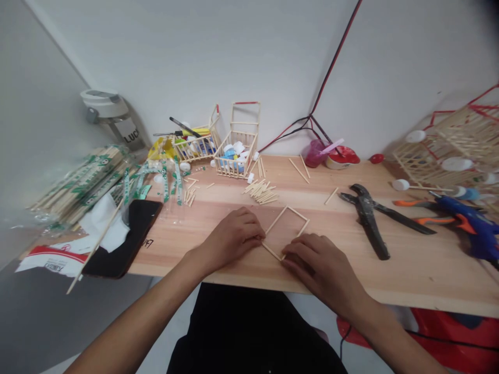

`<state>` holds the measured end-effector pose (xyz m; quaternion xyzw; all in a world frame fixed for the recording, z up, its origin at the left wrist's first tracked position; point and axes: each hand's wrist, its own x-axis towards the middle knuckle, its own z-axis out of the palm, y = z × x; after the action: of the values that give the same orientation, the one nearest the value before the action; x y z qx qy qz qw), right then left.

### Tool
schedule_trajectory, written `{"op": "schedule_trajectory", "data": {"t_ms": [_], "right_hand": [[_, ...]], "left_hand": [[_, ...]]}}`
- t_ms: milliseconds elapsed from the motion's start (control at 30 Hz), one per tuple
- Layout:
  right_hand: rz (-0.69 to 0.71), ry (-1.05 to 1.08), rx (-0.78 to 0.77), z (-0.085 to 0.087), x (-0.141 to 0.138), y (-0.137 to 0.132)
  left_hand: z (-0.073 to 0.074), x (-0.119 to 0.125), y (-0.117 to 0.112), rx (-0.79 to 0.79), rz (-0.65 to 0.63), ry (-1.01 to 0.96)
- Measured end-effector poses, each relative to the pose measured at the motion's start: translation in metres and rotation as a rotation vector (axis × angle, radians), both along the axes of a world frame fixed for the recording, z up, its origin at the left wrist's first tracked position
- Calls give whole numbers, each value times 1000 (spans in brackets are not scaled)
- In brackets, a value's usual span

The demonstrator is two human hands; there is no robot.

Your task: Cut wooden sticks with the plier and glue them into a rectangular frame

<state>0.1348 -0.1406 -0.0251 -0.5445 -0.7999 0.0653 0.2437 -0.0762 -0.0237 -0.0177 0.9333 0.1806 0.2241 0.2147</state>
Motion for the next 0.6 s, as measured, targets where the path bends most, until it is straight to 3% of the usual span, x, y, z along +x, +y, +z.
{"op": "schedule_trajectory", "data": {"t_ms": [600], "right_hand": [[-17,12,4,-2,-2,0]], "left_hand": [[2,-1,1,34,10,19]]}}
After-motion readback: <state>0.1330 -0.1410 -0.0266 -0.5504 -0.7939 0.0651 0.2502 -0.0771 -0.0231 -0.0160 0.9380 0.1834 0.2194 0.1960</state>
